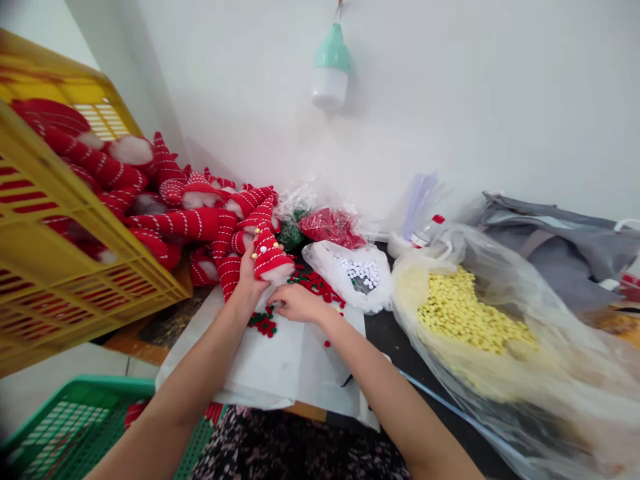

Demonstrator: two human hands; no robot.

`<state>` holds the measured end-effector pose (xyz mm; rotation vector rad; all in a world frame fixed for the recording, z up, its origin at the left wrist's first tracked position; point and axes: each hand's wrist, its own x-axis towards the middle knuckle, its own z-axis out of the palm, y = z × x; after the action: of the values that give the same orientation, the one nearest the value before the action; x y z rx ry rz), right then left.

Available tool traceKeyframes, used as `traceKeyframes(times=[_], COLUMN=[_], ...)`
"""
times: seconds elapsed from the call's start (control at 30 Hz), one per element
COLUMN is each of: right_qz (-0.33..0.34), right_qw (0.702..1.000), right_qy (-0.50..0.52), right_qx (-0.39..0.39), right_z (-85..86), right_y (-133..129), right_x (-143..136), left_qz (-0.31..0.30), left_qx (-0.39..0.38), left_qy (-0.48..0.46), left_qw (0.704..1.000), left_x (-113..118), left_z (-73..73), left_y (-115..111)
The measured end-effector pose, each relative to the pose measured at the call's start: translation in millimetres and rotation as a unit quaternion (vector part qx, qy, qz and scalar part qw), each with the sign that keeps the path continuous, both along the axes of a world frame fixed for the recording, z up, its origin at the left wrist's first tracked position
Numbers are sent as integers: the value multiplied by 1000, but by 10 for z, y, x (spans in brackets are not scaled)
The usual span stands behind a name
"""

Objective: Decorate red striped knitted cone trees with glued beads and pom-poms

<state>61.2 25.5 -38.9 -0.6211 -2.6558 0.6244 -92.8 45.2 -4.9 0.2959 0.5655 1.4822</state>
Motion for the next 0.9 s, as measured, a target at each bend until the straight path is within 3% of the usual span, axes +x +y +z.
traceKeyframes(times=[0.17, 0.37, 0.5, 0.6, 0.73, 0.9], right_qz=[26, -19, 63, 100, 65, 14], right_qw=[998, 997, 997, 994, 990, 989], right_qy=[-47, -39, 0, -37, -116, -131], right_qx=[29, 69, 44, 22, 50, 64], right_z=[-58, -31, -44, -67, -60, -33], right_y=[-56, -108, -150, -133, -82, -67], right_x=[-114, -107, -215, -300, -268, -67], left_qz=[18, 19, 13, 16, 16, -8], left_qx=[-14, -5, -1, 2, 11, 7], left_qy=[-16, -35, -41, -61, -69, -35], left_qw=[1000, 999, 999, 998, 997, 999], left_x=[3, -6, -14, -26, -42, -19], left_z=[17, -15, -24, -28, -41, -48], left_y=[-15, 10, 24, 32, 26, 7])
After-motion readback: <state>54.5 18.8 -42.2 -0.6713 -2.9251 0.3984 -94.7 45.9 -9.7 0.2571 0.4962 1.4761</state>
